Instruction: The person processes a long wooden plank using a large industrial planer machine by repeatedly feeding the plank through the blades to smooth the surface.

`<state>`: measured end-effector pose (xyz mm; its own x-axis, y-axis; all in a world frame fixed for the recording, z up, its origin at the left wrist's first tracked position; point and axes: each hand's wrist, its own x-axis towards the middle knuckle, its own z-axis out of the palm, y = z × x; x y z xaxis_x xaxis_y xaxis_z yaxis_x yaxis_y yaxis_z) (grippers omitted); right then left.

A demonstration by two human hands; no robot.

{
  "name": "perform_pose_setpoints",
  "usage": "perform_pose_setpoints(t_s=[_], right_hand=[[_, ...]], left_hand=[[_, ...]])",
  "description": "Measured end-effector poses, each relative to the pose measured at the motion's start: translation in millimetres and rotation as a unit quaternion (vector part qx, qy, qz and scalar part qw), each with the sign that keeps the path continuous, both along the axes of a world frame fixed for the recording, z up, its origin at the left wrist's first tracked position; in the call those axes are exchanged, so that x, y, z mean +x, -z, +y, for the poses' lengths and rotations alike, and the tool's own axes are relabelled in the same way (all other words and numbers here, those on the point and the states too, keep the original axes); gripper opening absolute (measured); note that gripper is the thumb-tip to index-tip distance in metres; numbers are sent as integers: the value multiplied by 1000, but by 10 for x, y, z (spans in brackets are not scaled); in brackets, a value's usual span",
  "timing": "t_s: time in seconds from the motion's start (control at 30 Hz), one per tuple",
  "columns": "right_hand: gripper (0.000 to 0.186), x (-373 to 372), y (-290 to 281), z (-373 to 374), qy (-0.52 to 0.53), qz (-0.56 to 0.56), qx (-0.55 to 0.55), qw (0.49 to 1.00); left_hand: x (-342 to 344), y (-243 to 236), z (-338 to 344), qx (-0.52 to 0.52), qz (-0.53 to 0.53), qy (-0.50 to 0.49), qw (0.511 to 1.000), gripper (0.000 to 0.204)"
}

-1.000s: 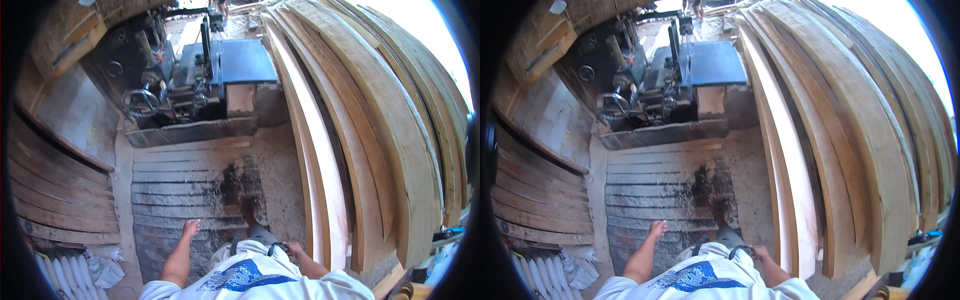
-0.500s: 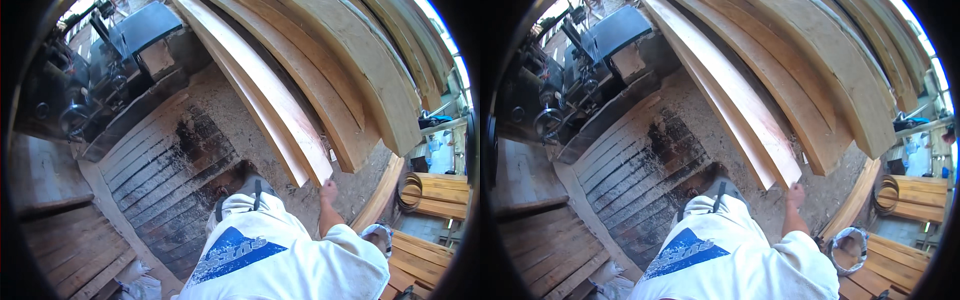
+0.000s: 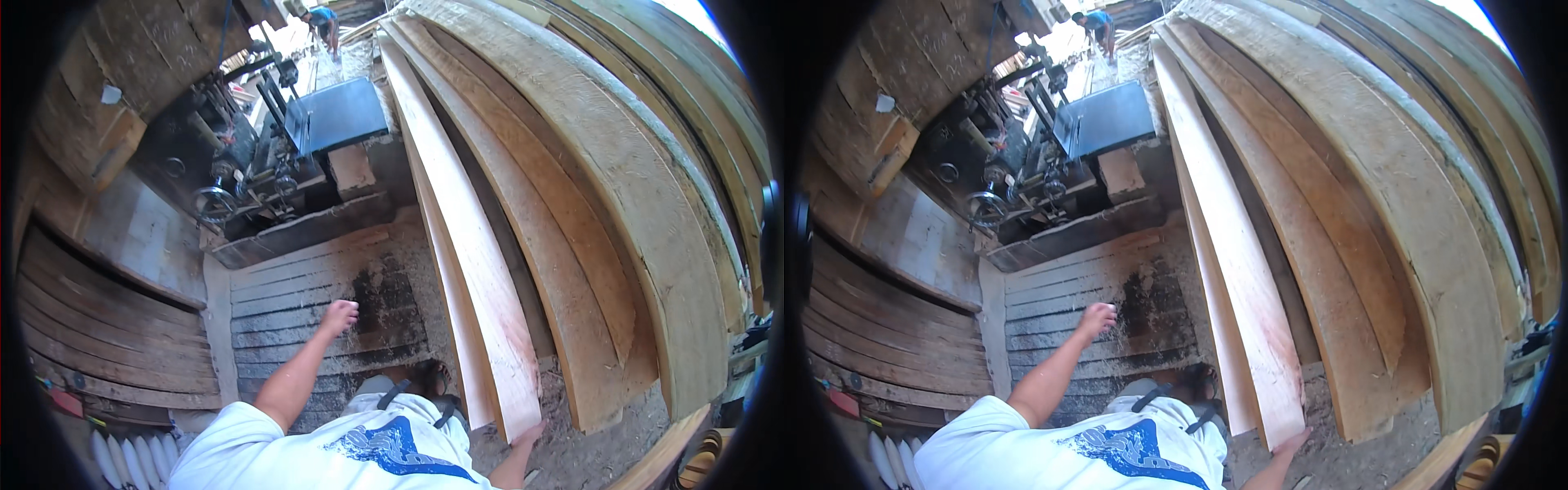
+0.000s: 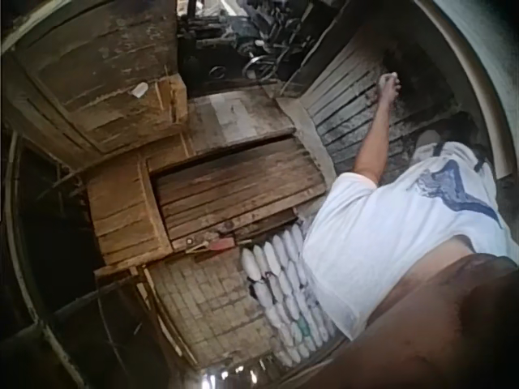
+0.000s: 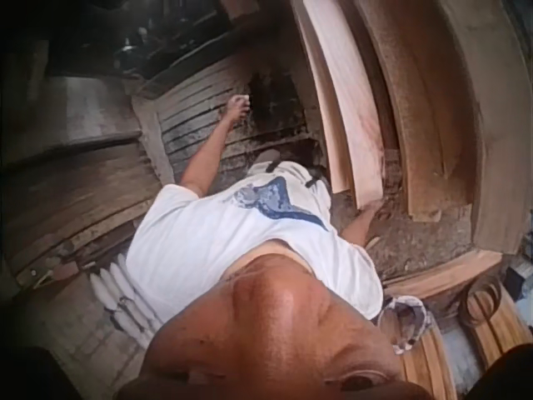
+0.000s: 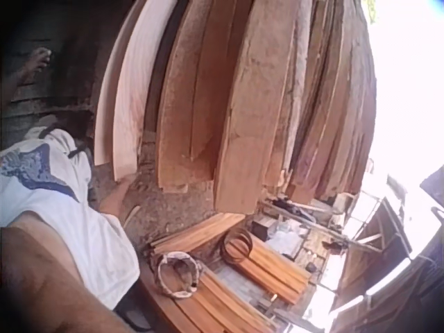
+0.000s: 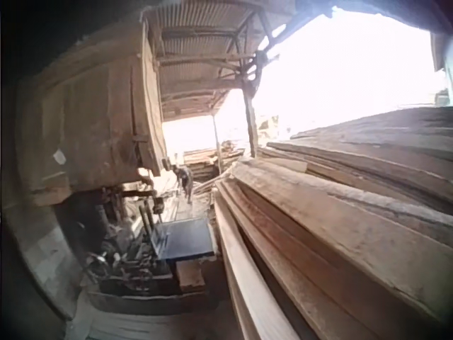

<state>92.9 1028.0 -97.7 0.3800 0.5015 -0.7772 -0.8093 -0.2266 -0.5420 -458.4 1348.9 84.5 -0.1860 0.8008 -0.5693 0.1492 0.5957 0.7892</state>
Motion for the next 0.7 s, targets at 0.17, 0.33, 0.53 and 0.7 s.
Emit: perform_pose_setpoints(t_s=[0.17,0.33,0.53,0.7], right_hand=[[98,-117,-319,162,-2,36,-29,999],[94,-91,-178,212,6,-18,-63,998],[87,10,-43,186,15,-23,28,999],[86,29,-208,270,3,-11,16,1000]], left_hand=[[1242,154,-479,65,60,279,956,31],[1274,857,-1171,-32,97,626,773,46],[735,782,-758,-139,201,391,887,45],[264,602,-512,-163,163,123,965,39]])
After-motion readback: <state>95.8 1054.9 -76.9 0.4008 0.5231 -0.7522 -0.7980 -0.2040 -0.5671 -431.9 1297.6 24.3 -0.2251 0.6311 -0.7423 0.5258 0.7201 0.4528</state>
